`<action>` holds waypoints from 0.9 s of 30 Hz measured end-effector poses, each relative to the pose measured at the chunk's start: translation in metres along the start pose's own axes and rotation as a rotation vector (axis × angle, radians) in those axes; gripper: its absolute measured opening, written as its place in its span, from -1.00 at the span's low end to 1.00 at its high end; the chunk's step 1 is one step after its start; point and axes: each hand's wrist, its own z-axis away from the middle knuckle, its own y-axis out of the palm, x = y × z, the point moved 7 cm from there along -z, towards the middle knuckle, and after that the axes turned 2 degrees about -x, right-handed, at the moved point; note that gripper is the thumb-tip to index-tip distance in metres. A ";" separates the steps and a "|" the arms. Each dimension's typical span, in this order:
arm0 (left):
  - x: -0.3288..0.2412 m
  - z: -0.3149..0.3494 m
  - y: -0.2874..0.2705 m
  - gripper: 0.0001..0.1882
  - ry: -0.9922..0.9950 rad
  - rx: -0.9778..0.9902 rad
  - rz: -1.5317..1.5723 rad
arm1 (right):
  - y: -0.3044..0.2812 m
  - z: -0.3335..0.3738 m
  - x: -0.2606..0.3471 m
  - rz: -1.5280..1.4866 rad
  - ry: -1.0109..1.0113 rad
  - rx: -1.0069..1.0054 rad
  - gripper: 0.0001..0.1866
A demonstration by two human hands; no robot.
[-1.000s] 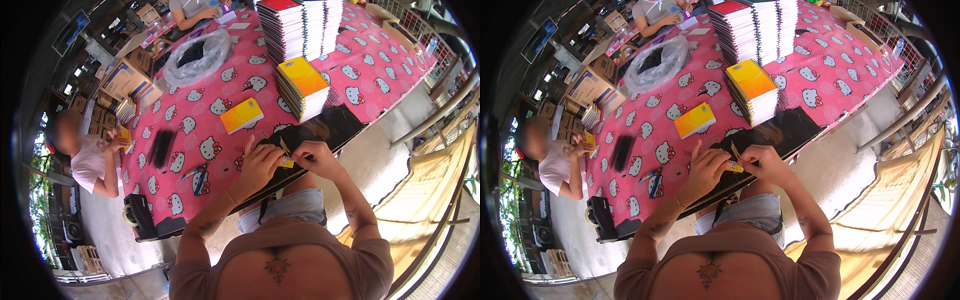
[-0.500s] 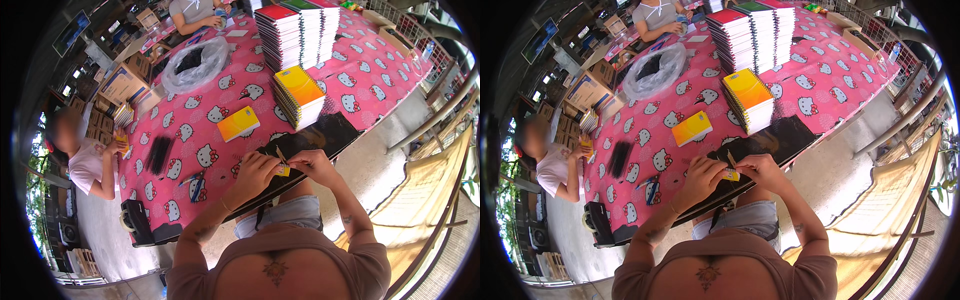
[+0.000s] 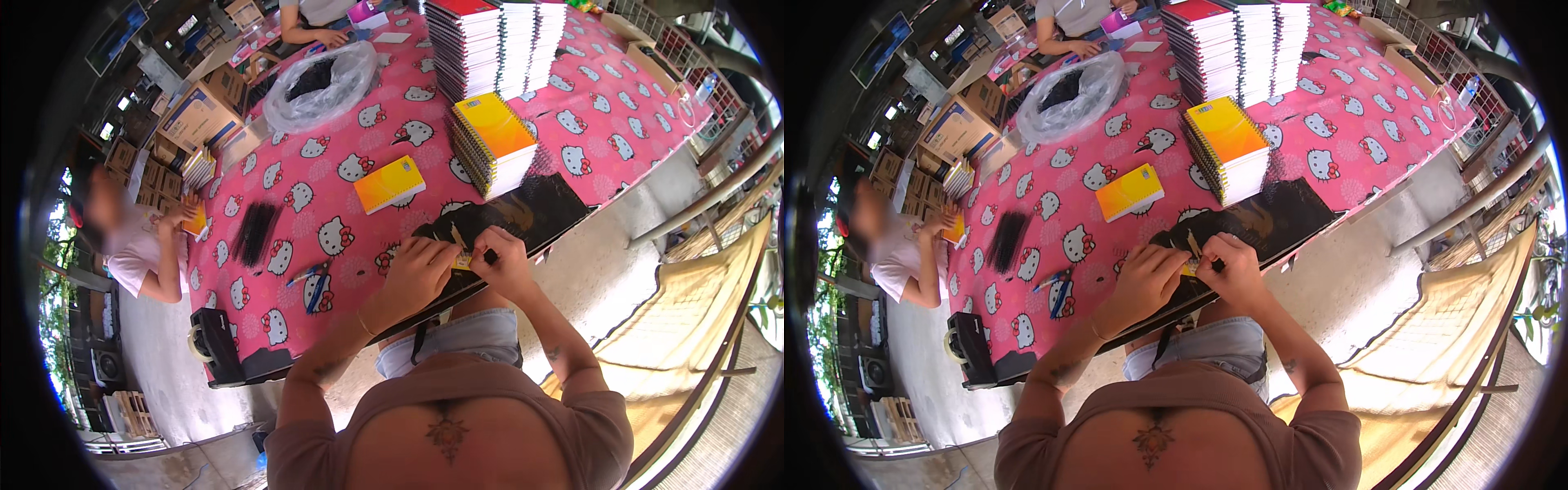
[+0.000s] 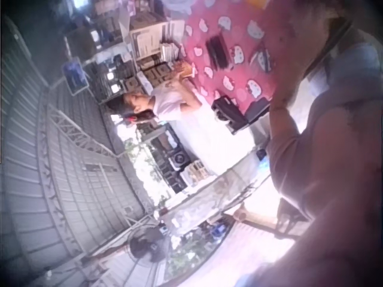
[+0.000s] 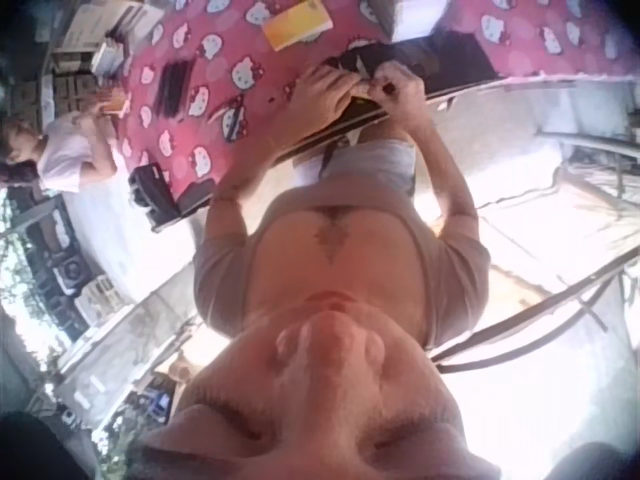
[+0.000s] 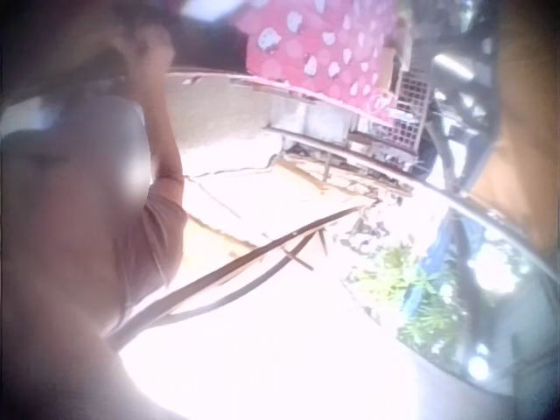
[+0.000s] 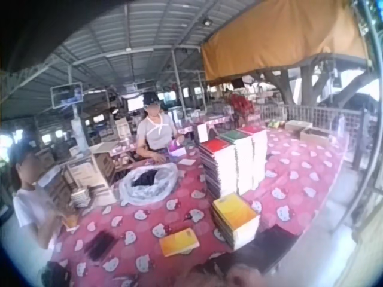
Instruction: The person assembles notepads by hand, picking up paper pads and placing a small black object on top of each one before stacking them.
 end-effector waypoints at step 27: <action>0.087 -0.121 -0.017 -0.73 -0.007 -0.251 0.238 | -0.137 -0.065 -0.023 0.175 0.016 -0.433 -0.50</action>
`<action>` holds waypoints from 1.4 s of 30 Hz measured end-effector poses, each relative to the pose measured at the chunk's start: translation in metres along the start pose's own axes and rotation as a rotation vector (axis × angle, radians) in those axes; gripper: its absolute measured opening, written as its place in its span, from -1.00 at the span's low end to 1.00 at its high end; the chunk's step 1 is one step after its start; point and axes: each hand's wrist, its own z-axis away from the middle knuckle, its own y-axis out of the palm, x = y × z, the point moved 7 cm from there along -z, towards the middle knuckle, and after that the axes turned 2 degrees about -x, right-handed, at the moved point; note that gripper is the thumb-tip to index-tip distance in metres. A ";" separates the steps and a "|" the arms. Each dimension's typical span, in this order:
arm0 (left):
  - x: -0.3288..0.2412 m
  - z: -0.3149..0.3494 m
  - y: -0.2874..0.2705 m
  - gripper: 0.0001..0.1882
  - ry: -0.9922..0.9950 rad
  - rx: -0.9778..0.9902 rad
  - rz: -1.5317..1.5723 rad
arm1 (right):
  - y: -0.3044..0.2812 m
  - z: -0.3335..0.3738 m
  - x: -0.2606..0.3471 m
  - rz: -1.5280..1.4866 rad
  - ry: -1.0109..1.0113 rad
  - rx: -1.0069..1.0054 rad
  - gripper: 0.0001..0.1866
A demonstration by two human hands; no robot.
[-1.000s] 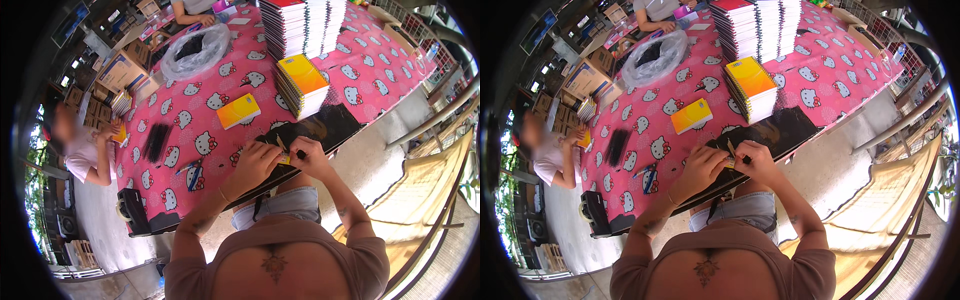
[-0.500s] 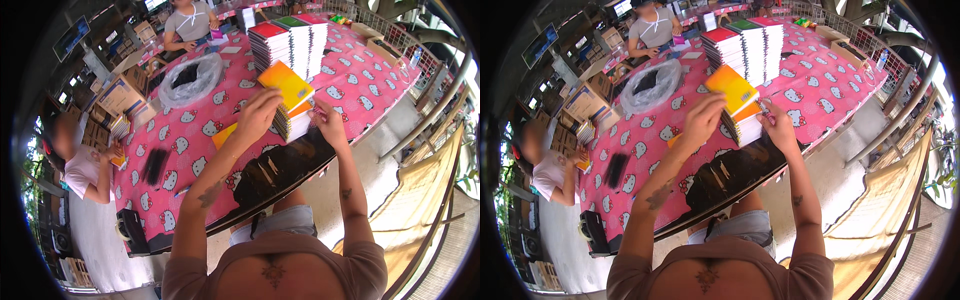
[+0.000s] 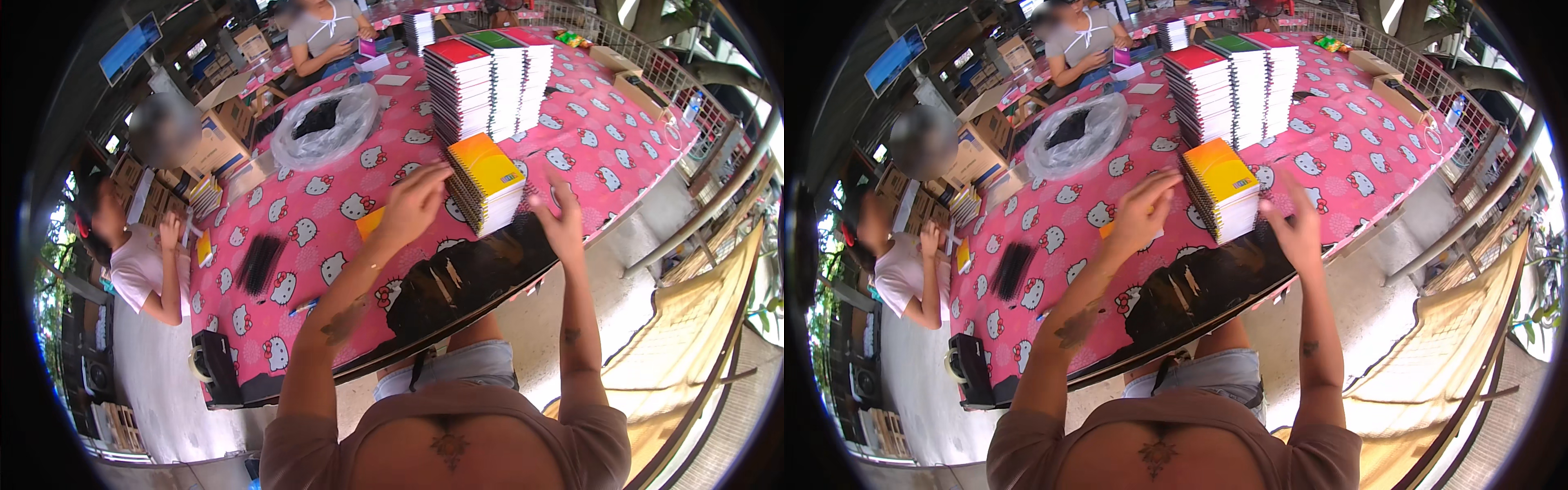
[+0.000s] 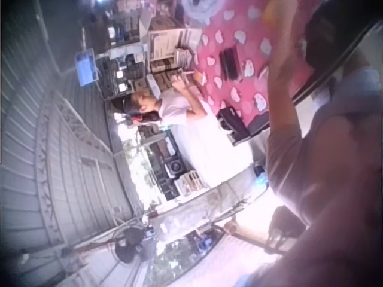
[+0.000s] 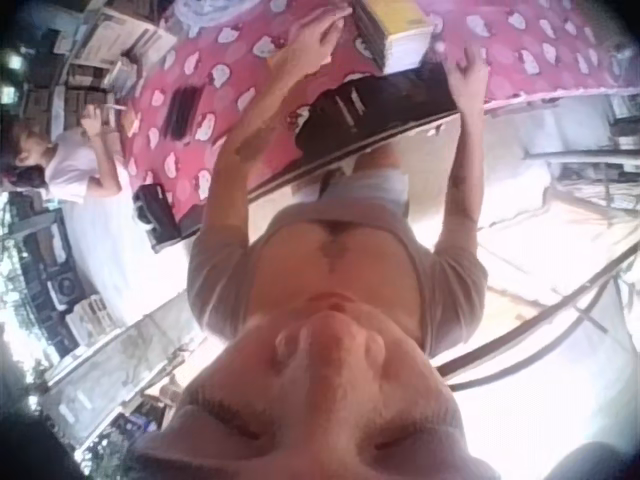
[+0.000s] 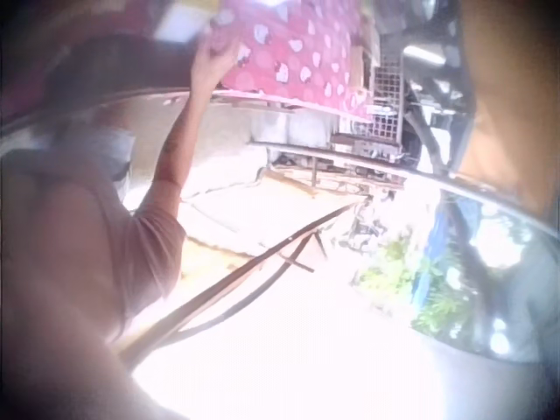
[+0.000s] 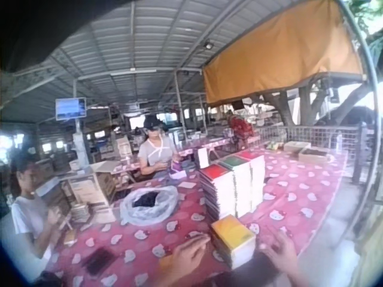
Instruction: The person assembles notepads by hand, picking up paper pads and placing a small black object on top of each one before stacking them.
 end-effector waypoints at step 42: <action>-0.012 0.164 -0.081 -0.79 -0.408 0.020 -0.149 | 0.157 0.136 -0.004 -0.574 0.329 0.658 -0.77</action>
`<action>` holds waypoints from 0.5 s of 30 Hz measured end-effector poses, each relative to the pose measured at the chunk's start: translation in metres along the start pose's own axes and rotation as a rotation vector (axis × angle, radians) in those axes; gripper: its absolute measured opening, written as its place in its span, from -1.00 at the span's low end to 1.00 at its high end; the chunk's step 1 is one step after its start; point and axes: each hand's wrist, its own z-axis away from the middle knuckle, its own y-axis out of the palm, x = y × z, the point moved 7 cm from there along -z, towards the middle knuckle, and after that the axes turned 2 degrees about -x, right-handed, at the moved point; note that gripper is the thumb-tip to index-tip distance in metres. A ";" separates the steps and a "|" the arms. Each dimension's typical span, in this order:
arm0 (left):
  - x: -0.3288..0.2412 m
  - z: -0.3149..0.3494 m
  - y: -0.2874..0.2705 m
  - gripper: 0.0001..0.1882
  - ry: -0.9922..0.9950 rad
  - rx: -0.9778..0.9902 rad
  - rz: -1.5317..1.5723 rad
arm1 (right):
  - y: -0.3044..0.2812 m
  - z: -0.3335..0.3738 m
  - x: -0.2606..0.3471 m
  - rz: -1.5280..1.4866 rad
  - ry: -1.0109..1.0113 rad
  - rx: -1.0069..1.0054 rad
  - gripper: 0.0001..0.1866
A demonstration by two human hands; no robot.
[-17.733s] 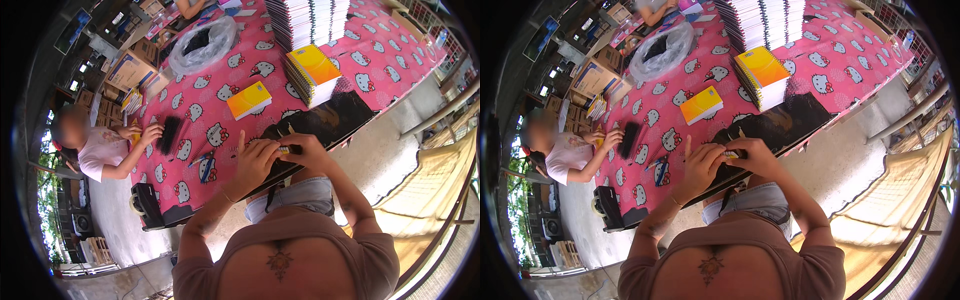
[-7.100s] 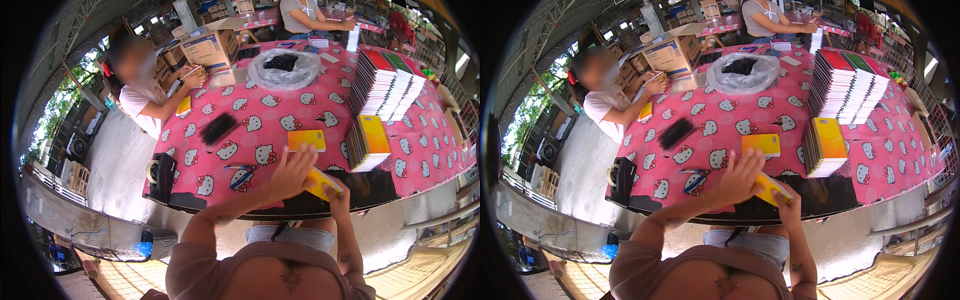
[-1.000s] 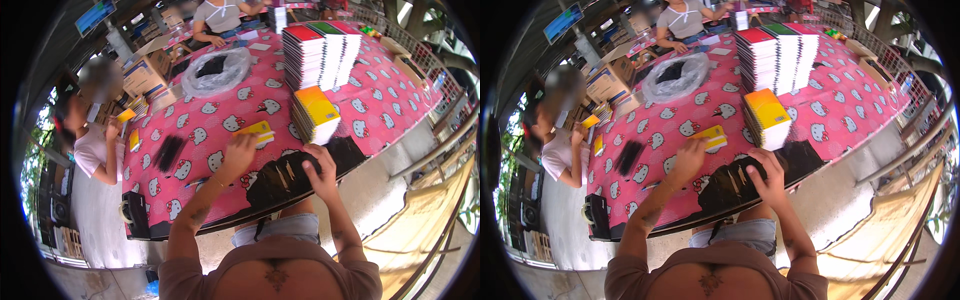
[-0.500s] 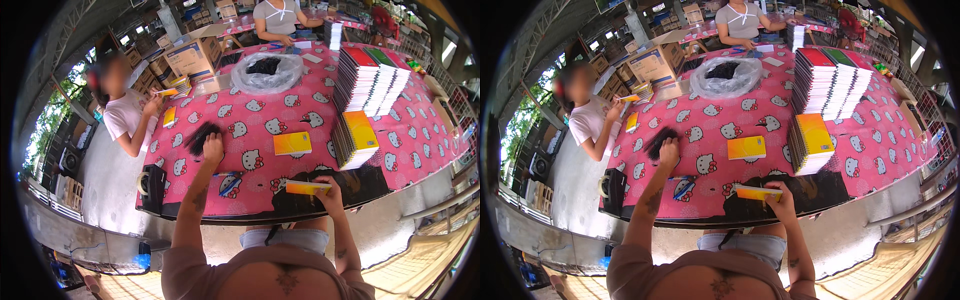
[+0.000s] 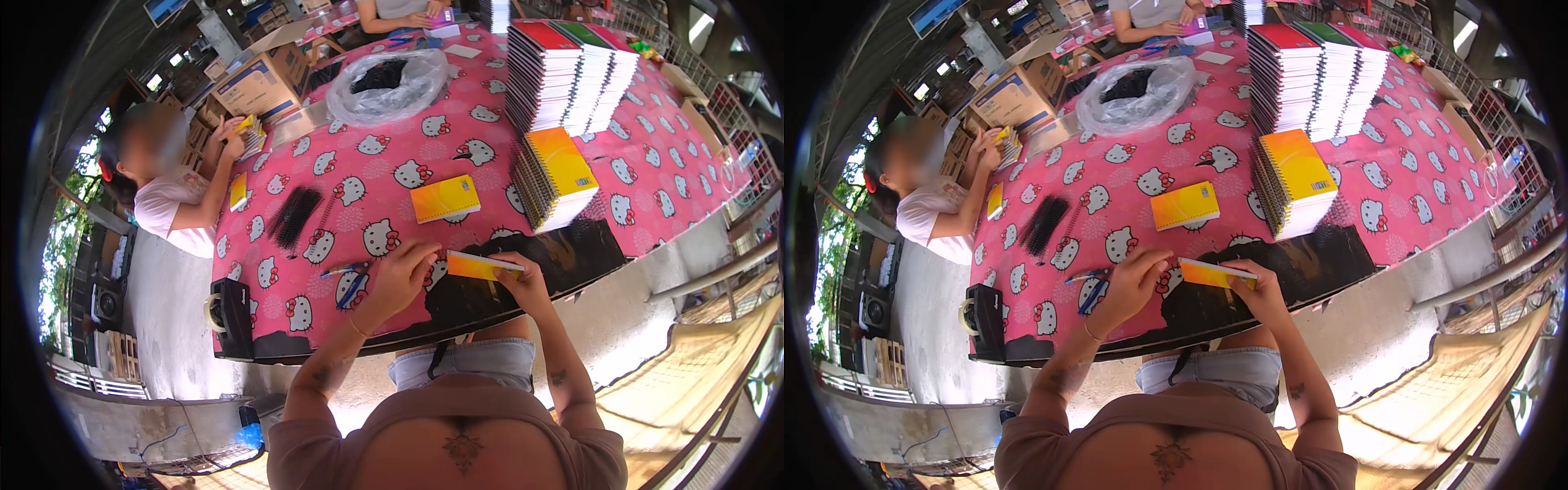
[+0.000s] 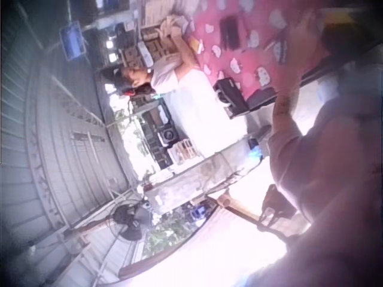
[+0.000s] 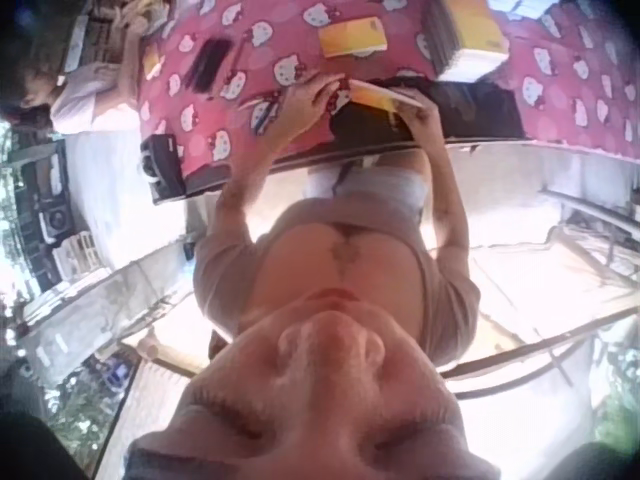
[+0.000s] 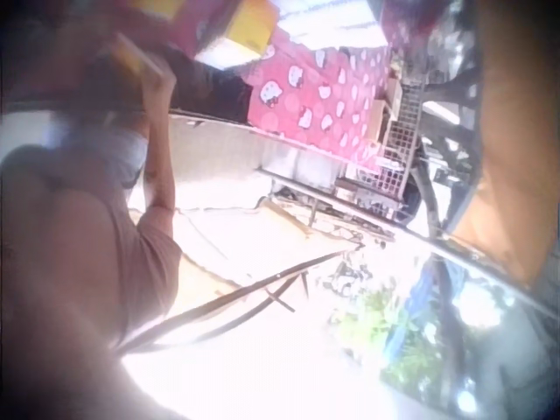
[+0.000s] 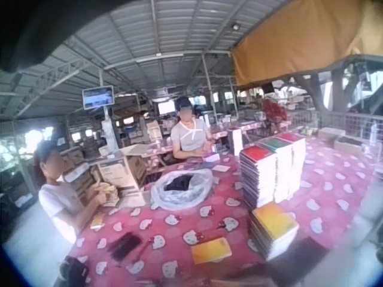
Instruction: The person assembles notepads by hand, picking up paper pads and placing a small black object on top of each one before stacking them.
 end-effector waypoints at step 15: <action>0.012 0.001 0.011 -0.83 -0.190 0.038 0.077 | 0.001 0.001 -0.003 -0.052 0.036 -0.042 -0.79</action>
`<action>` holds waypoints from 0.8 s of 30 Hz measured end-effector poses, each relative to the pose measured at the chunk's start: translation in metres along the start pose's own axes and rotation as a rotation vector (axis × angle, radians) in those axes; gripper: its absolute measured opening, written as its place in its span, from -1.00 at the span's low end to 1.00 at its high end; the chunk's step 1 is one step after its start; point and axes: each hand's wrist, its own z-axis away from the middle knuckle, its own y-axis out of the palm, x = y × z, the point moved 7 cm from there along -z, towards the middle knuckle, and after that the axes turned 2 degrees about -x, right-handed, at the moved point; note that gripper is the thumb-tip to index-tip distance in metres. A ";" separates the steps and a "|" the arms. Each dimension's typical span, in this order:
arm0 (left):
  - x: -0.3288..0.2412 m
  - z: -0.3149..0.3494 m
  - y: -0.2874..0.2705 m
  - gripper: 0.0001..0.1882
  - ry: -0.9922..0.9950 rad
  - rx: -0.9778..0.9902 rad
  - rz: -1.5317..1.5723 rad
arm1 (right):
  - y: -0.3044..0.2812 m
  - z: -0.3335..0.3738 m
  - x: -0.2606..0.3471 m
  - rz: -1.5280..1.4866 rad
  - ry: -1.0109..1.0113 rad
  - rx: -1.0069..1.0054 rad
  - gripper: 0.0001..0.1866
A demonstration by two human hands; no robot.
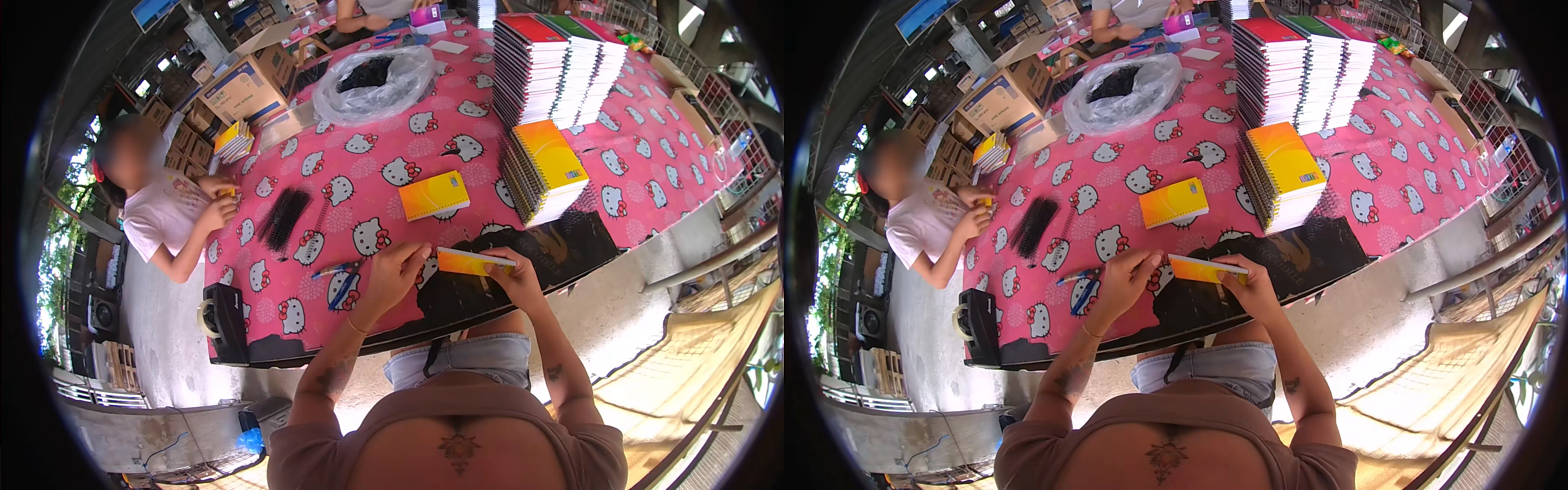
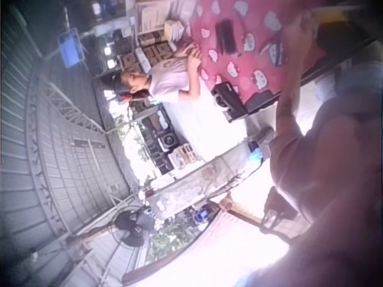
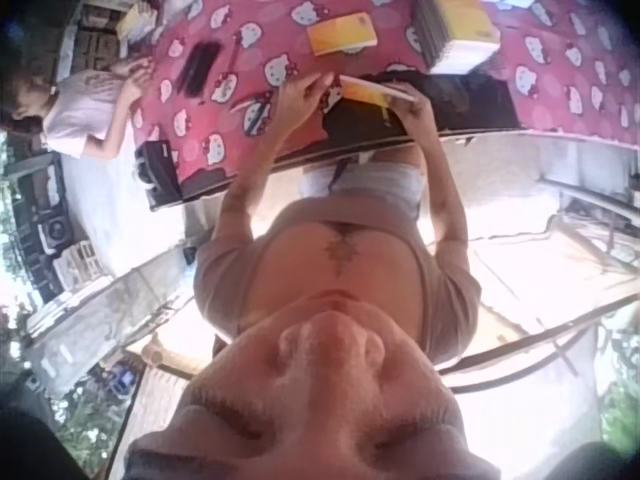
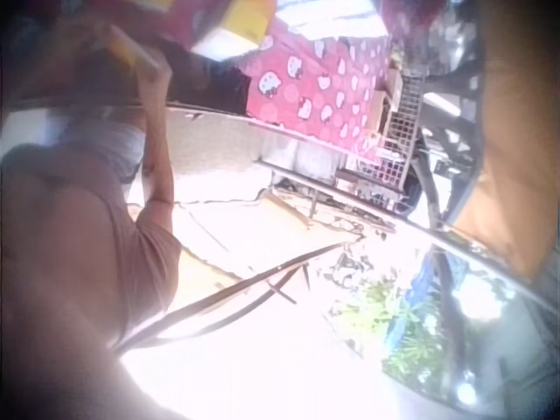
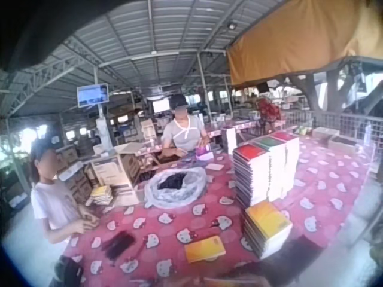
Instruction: The person assembles notepads by hand, picking up paper pads and placing a small black object on top of each one before stacking them.
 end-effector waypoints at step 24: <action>-0.051 0.017 0.044 -0.17 0.431 -0.047 -0.745 | 0.006 0.016 0.038 -0.108 -0.033 -0.159 -0.75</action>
